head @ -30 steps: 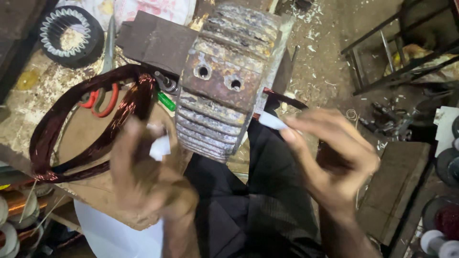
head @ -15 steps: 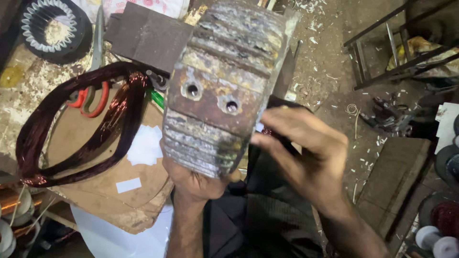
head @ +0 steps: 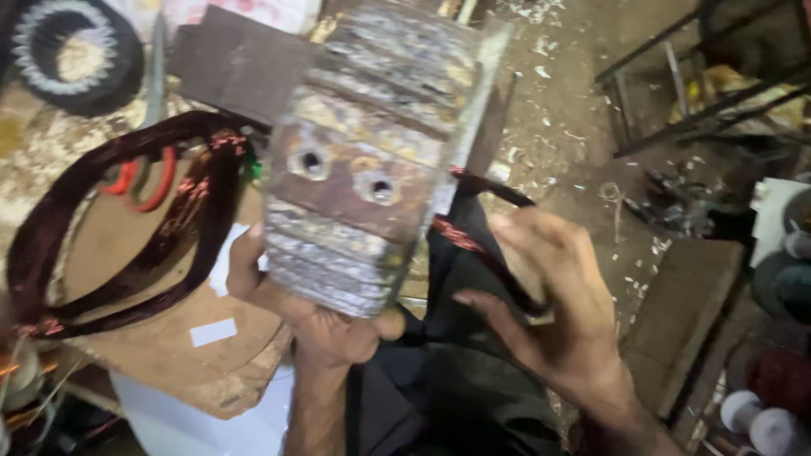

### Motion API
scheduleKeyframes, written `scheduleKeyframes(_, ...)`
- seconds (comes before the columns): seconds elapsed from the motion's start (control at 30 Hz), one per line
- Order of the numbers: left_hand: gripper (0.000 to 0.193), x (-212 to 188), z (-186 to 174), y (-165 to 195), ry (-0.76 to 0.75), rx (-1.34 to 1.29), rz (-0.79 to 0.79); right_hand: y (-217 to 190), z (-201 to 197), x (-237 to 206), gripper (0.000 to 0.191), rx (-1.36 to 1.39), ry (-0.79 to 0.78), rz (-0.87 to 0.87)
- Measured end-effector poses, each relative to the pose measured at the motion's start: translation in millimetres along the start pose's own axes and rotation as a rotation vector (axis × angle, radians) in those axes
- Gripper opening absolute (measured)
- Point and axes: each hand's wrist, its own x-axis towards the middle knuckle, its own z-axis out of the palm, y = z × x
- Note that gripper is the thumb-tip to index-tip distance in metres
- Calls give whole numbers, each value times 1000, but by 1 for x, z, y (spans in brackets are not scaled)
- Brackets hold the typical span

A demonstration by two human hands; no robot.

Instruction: The person winds copper wire around a motor stator, inserting small white insulating pieces between layers. They use scissors to cut the wire and continue wrapping it around the component.

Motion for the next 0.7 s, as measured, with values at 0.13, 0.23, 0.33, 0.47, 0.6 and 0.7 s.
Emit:
scheduleKeyframes(0.13, 56, -19, 23, 15, 156, -41, -241, 45, -13, -28, 80, 209, -171, 112)
scheduleKeyframes(0.23, 30, -34, 54, 23, 50, -134, -586, 77, -16, -48, 49, -59, -225, 45)
scheduleKeyframes(0.33, 28, -41, 73, 23, -345, -403, -861, 85, -28, -73, 41, -103, -161, -92)
scheduleKeyframes(0.47, 19, -37, 78, 22, -361, -526, -615, 72, -38, -84, 33, -161, -161, 46)
scheduleKeyframes(0.6, 19, -26, 50, 43, -316, -154, -821, 56, -36, -71, 31, -151, -145, 147)
scheduleKeyframes(0.7, 17, -15, 3, 60, -296, 104, -595, 51, -35, -61, 29, -126, -113, 139)
